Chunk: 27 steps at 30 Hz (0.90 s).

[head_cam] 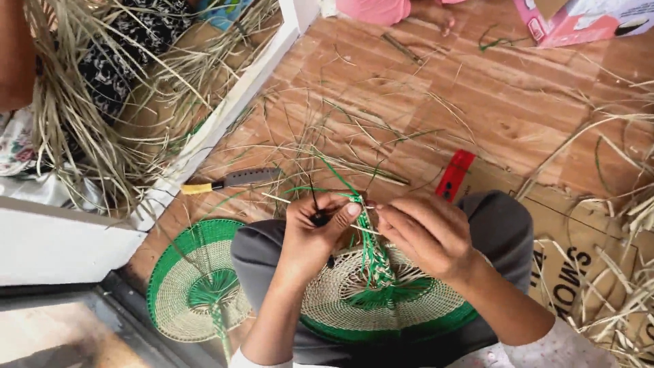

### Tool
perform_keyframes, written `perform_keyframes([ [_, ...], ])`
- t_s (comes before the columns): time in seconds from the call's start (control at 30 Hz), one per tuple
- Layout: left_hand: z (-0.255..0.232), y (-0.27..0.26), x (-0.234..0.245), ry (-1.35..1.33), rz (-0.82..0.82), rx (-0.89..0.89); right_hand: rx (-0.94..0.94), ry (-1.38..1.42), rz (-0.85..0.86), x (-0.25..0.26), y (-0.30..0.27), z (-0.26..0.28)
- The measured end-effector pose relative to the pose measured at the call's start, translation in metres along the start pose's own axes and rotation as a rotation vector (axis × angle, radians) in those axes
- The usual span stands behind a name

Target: A person is weaving a traditional hand fan using green and natural straw fibers while sitting on the floor.

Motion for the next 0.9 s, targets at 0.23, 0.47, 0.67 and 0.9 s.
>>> perform_keyframes([
  [0.23,0.008,0.002,-0.004,0.003,0.011,-0.036,0.010,-0.001,0.051,0.007,-0.013,0.001],
  [0.47,-0.006,0.000,0.004,0.138,0.020,-0.050,-1.675,1.315,-0.030,0.000,-0.060,-0.015],
  [0.67,-0.014,-0.004,-0.001,0.231,0.066,-0.109,-2.094,1.665,-0.196,-0.014,-0.085,-0.016],
  [0.9,-0.050,-0.009,-0.009,0.365,0.127,-0.232,-2.098,1.609,-0.347,-0.014,-0.083,-0.011],
])
Point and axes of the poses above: each hand's wrist, its own y-axis towards the middle knuckle, its own x-axis out of the back of the hand, z = x × y, the point moved 3 cm from there along y, towards the middle knuckle, and after that the axes turned 12 degrees about y, right-handed, at the moved point
